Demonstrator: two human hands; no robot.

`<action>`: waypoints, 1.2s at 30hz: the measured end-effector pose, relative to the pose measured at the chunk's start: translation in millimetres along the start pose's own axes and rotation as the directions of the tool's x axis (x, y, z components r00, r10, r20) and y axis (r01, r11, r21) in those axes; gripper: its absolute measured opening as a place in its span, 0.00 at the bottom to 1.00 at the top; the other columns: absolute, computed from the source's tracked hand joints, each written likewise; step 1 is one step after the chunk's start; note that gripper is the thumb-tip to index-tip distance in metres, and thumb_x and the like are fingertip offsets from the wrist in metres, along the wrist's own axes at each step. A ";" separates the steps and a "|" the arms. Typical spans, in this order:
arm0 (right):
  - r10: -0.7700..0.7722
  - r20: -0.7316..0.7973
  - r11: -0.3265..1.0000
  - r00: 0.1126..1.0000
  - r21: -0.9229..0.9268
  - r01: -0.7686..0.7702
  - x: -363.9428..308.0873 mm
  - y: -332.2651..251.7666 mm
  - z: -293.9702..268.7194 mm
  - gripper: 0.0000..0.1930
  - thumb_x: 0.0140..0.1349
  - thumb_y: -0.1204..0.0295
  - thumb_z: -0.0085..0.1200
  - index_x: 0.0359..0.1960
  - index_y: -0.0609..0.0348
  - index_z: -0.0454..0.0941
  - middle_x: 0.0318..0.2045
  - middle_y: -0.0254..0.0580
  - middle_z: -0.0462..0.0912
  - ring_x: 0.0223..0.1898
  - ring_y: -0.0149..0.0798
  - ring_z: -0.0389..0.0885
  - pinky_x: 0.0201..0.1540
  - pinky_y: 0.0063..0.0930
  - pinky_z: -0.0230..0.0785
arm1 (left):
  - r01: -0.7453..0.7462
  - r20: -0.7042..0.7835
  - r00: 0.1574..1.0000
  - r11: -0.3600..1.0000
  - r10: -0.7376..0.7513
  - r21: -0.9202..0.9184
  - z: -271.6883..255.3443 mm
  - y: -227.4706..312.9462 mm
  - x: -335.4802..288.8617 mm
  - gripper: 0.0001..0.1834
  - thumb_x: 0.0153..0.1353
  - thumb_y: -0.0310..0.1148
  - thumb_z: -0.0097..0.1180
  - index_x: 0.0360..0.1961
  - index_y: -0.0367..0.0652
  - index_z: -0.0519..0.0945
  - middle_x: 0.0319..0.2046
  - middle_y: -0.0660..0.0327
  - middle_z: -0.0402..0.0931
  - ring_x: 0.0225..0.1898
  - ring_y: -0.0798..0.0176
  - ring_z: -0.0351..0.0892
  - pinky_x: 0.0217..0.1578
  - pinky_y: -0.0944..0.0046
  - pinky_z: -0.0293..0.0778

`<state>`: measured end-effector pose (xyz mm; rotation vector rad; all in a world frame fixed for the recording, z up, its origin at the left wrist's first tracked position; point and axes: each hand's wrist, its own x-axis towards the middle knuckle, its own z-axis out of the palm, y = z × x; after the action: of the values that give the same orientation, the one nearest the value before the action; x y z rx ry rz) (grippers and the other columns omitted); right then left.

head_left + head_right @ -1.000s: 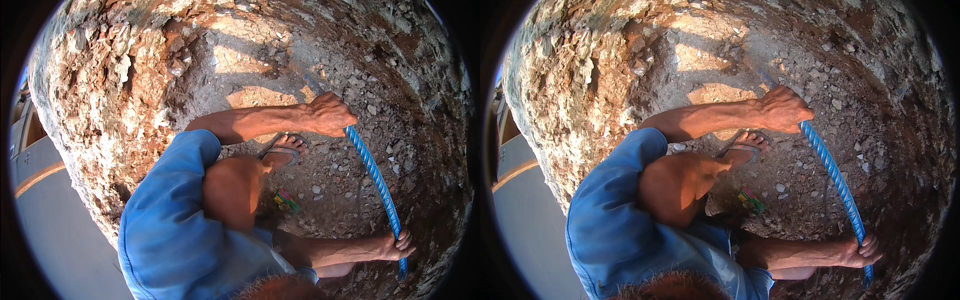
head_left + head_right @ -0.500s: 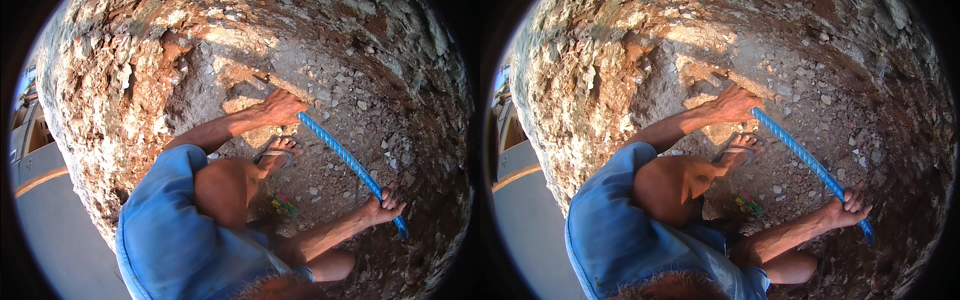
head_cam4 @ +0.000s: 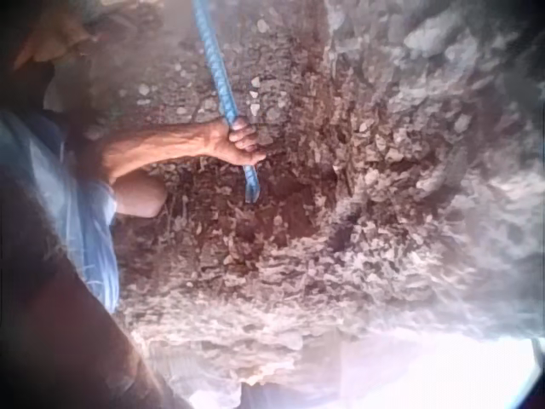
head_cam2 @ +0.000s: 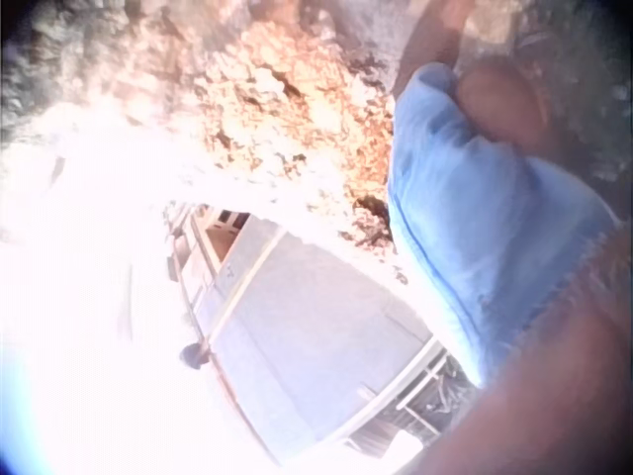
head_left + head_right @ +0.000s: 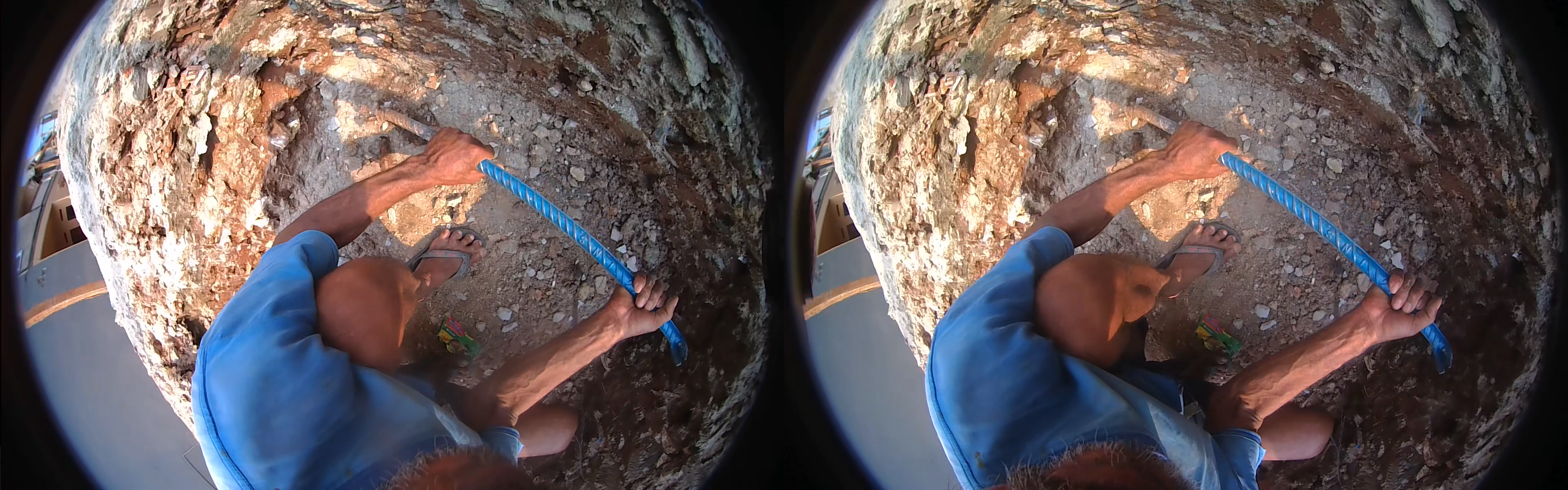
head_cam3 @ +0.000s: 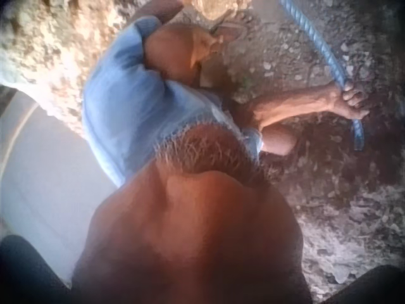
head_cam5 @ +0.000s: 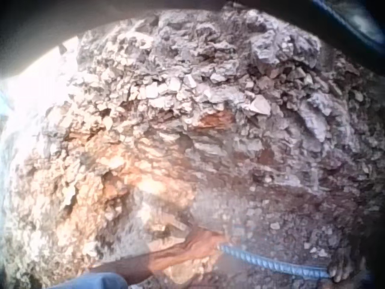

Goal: The person uses a pry bar to loosen dirt and rocks in a square-shaped hole and then uses their hands to pull out large pieces of debris.

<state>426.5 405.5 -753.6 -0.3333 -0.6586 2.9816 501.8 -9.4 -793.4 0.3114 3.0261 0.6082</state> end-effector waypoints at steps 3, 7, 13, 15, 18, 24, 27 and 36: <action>-0.076 0.067 0.996 0.995 -0.035 0.078 -20.9 -51.4 12.2 0.24 0.69 0.65 0.46 0.12 0.44 0.54 0.09 0.28 0.57 0.12 0.28 0.55 0.21 0.28 0.58 | 0.011 0.006 1.000 0.998 -0.010 -0.061 -9.9 39.0 2.9 0.12 0.51 0.39 0.66 0.20 0.47 0.78 0.15 0.61 0.76 0.18 0.56 0.78 0.21 0.52 0.71; -0.164 0.100 0.986 0.981 -0.009 0.166 -32.2 -64.3 56.8 0.25 0.63 0.68 0.48 0.08 0.43 0.54 0.06 0.28 0.56 0.11 0.28 0.57 0.21 0.27 0.57 | -0.069 0.009 0.998 0.996 0.069 -0.056 -19.7 35.2 42.3 0.10 0.52 0.39 0.66 0.22 0.46 0.81 0.17 0.60 0.77 0.20 0.58 0.78 0.21 0.55 0.71; -0.030 -0.177 0.994 0.984 -0.109 0.011 -25.4 129.3 38.3 0.21 0.69 0.65 0.48 0.15 0.44 0.60 0.11 0.27 0.62 0.14 0.27 0.63 0.25 0.36 0.65 | 0.119 0.101 0.986 0.984 -0.133 0.133 -20.2 -105.4 -8.3 0.05 0.52 0.36 0.64 0.27 0.48 0.84 0.19 0.60 0.80 0.20 0.58 0.79 0.21 0.54 0.73; 0.066 -0.182 0.997 0.981 -0.030 -0.073 -9.3 96.4 -15.6 0.22 0.69 0.65 0.47 0.15 0.44 0.58 0.10 0.27 0.60 0.14 0.27 0.61 0.24 0.33 0.63 | 0.116 0.114 0.984 0.981 -0.135 0.158 -16.4 -66.5 -27.1 0.05 0.51 0.36 0.65 0.28 0.49 0.85 0.19 0.61 0.80 0.19 0.59 0.79 0.21 0.52 0.72; 0.151 -0.062 0.988 0.987 0.051 -0.148 -13.3 53.0 -25.5 0.24 0.70 0.64 0.47 0.13 0.44 0.54 0.10 0.28 0.57 0.14 0.27 0.56 0.23 0.29 0.60 | 0.241 0.152 0.956 0.967 -0.251 0.076 -16.3 -11.5 -55.3 0.10 0.50 0.41 0.65 0.26 0.48 0.82 0.18 0.57 0.78 0.22 0.51 0.82 0.23 0.47 0.72; -0.045 0.103 0.999 0.994 -0.005 0.046 -8.1 -37.5 54.3 0.26 0.60 0.69 0.53 0.09 0.42 0.52 0.08 0.27 0.56 0.12 0.30 0.55 0.23 0.29 0.57 | 0.053 -0.099 0.994 0.998 -0.051 0.018 -29.0 10.8 14.3 0.09 0.48 0.40 0.66 0.26 0.49 0.82 0.18 0.62 0.78 0.18 0.57 0.77 0.20 0.51 0.69; -0.079 -0.026 0.988 0.997 -0.134 0.075 -3.3 43.3 97.8 0.24 0.64 0.69 0.51 0.11 0.45 0.55 0.09 0.27 0.57 0.13 0.29 0.56 0.23 0.31 0.58 | 0.106 -0.108 0.988 0.993 -0.111 -0.052 -24.7 -38.0 27.8 0.07 0.46 0.37 0.65 0.26 0.49 0.81 0.18 0.65 0.77 0.21 0.58 0.78 0.21 0.50 0.70; 0.031 -0.007 0.986 0.999 -0.162 -0.032 -2.6 2.7 41.6 0.24 0.70 0.67 0.49 0.15 0.46 0.55 0.12 0.26 0.54 0.13 0.26 0.54 0.21 0.29 0.59 | 0.245 0.108 0.965 0.968 -0.239 -0.051 -7.3 15.4 -34.3 0.08 0.49 0.38 0.67 0.24 0.47 0.81 0.16 0.58 0.78 0.17 0.54 0.80 0.18 0.50 0.71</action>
<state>419.6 385.8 -717.5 -0.3634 -0.9062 2.9627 537.7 -5.2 -780.8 -0.0310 2.8773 0.6458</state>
